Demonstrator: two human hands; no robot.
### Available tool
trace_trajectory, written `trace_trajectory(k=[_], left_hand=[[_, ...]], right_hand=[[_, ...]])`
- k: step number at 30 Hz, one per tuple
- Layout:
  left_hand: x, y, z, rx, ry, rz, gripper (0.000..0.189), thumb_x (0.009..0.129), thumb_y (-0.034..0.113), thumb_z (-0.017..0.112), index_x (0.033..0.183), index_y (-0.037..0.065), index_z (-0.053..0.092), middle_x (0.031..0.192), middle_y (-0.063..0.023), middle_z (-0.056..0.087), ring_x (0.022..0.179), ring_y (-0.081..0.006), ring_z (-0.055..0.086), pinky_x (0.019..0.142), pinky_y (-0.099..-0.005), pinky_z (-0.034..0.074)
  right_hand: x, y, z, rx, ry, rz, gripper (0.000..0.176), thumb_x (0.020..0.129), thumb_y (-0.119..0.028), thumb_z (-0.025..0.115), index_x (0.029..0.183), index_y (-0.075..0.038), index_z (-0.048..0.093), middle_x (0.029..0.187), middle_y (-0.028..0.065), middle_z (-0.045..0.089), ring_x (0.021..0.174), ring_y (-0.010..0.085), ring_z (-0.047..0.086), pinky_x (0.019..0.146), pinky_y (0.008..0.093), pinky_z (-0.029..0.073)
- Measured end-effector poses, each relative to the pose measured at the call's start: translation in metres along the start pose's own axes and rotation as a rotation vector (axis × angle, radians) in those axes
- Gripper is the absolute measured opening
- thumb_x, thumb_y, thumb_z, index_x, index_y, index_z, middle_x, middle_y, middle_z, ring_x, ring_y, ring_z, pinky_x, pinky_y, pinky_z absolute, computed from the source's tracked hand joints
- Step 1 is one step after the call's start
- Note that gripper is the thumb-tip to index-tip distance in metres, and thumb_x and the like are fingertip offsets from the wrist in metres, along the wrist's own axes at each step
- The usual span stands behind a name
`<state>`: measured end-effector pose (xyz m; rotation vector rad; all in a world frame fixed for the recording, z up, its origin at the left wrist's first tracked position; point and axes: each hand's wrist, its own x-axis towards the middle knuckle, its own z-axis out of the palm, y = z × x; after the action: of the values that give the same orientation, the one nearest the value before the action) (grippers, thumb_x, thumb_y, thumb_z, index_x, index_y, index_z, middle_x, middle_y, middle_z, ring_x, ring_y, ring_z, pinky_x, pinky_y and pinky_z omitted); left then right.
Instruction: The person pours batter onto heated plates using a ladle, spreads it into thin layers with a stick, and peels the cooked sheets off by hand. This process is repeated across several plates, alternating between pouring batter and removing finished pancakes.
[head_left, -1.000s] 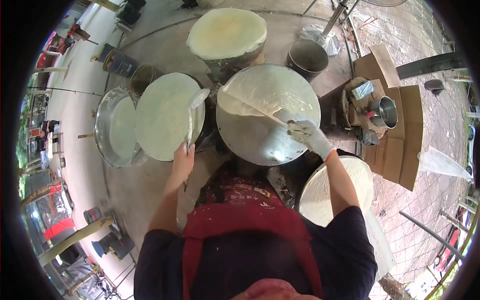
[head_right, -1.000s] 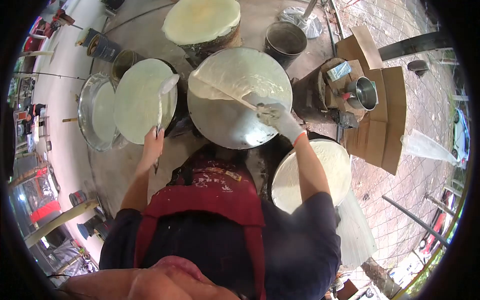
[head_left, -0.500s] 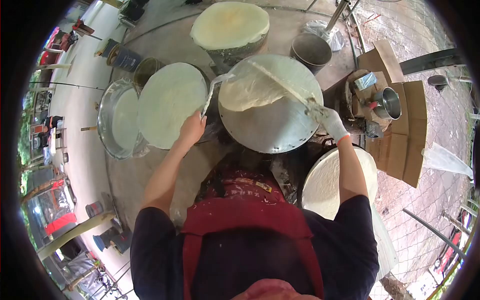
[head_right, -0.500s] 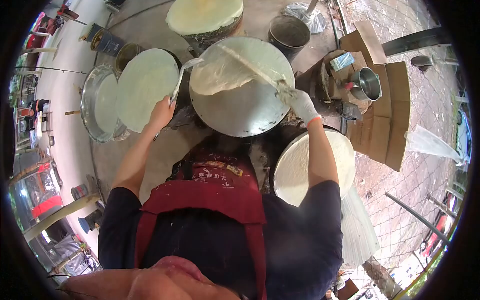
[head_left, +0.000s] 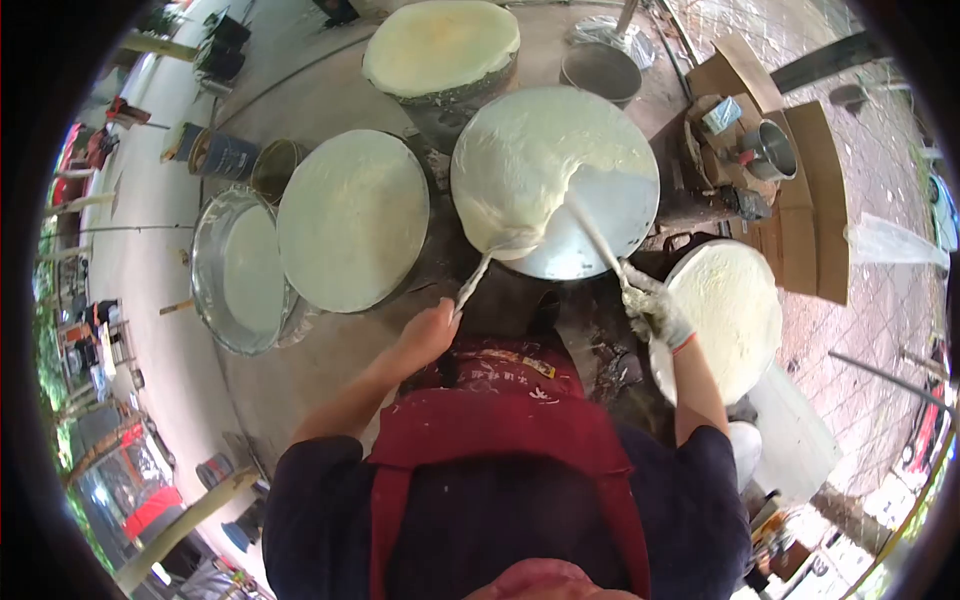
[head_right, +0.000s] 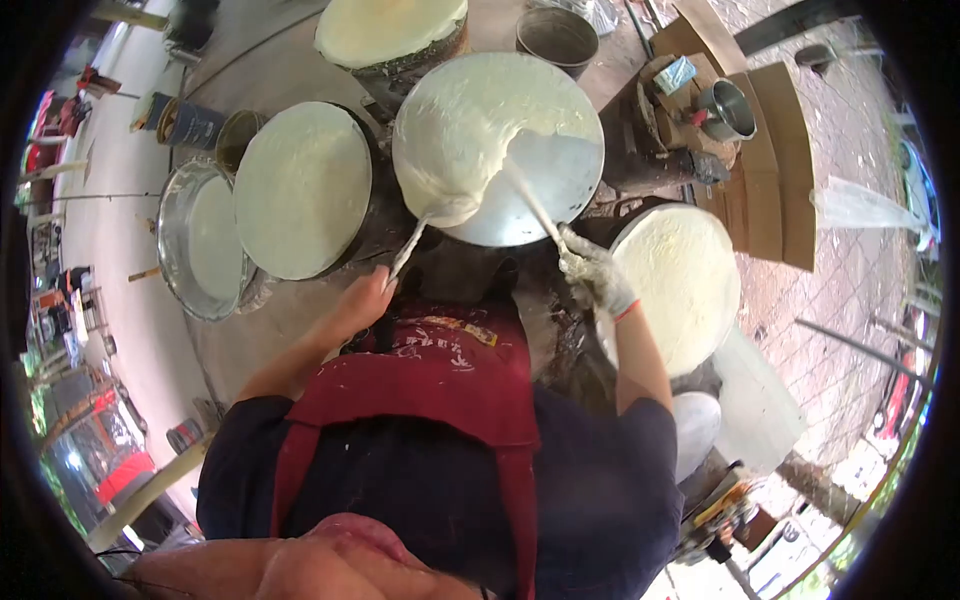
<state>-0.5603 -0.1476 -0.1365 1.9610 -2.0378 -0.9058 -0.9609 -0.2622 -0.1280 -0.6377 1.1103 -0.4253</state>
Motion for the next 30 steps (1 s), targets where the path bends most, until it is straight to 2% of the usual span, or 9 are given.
trace_trajectory(k=[4,8,10,12,14,18,19,23,30], left_hand=[[0.013,-0.019,-0.07,-0.248,0.06,0.202,0.024,0.093,0.022,0.056,0.088,-0.001,0.05,0.063,-0.0235,0.057,0.061,-0.0397,0.061,0.05,-0.0431,0.044],[0.0,-0.032,-0.132,-0.472,0.306,0.121,0.021,0.095,0.018,0.056,0.085,0.0,0.051,0.058,-0.0133,0.051,0.05,-0.0243,0.053,0.048,-0.0339,0.04],[-0.004,-0.055,-0.147,-0.632,0.303,0.086,0.019,0.095,0.015,0.055,0.084,0.001,0.051,0.057,-0.0069,0.047,0.049,-0.0142,0.047,0.048,-0.03,0.038],[-0.013,-0.078,-0.149,-0.636,0.301,0.084,0.019,0.096,0.014,0.054,0.082,0.001,0.049,0.058,-0.0014,0.043,0.055,-0.0059,0.042,0.047,-0.0271,0.036],[-0.024,-0.096,-0.144,-0.66,0.289,0.064,0.02,0.096,0.014,0.054,0.081,0.001,0.049,0.058,-0.0014,0.042,0.055,-0.006,0.042,0.047,-0.0268,0.035],[-0.043,-0.1,-0.135,-0.808,0.229,-0.044,0.021,0.098,0.015,0.051,0.081,0.002,0.049,0.059,0.0037,0.041,0.053,-0.0019,0.039,0.044,-0.0219,0.032],[-0.046,-0.093,-0.134,-0.844,0.206,-0.078,0.021,0.098,0.015,0.051,0.082,0.003,0.049,0.059,0.0044,0.041,0.051,-0.0014,0.039,0.043,-0.0212,0.031],[-0.054,-0.069,-0.118,-0.853,0.196,-0.11,0.019,0.099,0.016,0.049,0.084,0.004,0.048,0.057,0.0056,0.04,0.045,-0.0009,0.038,0.038,-0.0197,0.029],[-0.052,0.003,-0.094,-0.869,0.192,-0.113,0.018,0.099,0.016,0.048,0.086,0.004,0.049,0.052,0.0048,0.04,0.037,-0.0031,0.037,0.034,-0.0211,0.027]], right_hand=[[0.031,0.069,0.112,0.501,-0.246,-0.096,0.033,0.092,-0.023,0.059,0.121,-0.008,0.056,0.066,-0.0063,0.048,0.046,0.0059,0.039,0.042,0.018,0.033],[0.094,0.062,0.26,0.326,0.145,-0.127,0.029,0.094,-0.024,0.058,0.115,-0.004,0.059,0.071,-0.0031,0.055,0.054,0.0088,0.05,0.049,0.0234,0.042],[0.191,0.139,0.266,-0.167,0.467,-0.519,0.03,0.093,-0.026,0.059,0.114,-0.004,0.06,0.084,0.0025,0.066,0.072,0.0141,0.061,0.067,0.0284,0.05],[0.154,0.114,0.285,-0.397,0.726,-0.289,0.034,0.093,-0.034,0.056,0.113,-0.006,0.059,0.094,0.0149,0.067,0.088,0.0284,0.064,0.079,0.0377,0.049],[0.124,0.104,0.276,-0.523,0.895,-0.205,0.038,0.094,-0.039,0.051,0.111,-0.006,0.058,0.097,0.0249,0.065,0.095,0.0431,0.061,0.079,0.0477,0.047],[0.099,0.104,0.224,-0.228,0.897,-0.137,0.039,0.094,-0.04,0.05,0.101,-0.004,0.061,0.091,0.0242,0.065,0.092,0.0429,0.061,0.077,0.049,0.047],[0.096,0.103,0.219,-0.038,0.843,-0.181,0.029,0.094,-0.032,0.056,0.091,-0.005,0.063,0.068,0.0035,0.062,0.058,0.011,0.056,0.055,0.029,0.046],[0.087,0.127,0.234,-0.889,0.79,-0.557,0.024,0.094,-0.028,0.052,0.088,-0.006,0.061,0.076,0.0165,0.067,0.066,0.033,0.065,0.06,0.0434,0.05],[0.047,0.086,0.11,-0.838,0.894,-0.323,0.038,0.094,-0.038,0.05,0.093,-0.001,0.059,0.08,0.0258,0.064,0.079,0.043,0.063,0.066,0.0502,0.049]])
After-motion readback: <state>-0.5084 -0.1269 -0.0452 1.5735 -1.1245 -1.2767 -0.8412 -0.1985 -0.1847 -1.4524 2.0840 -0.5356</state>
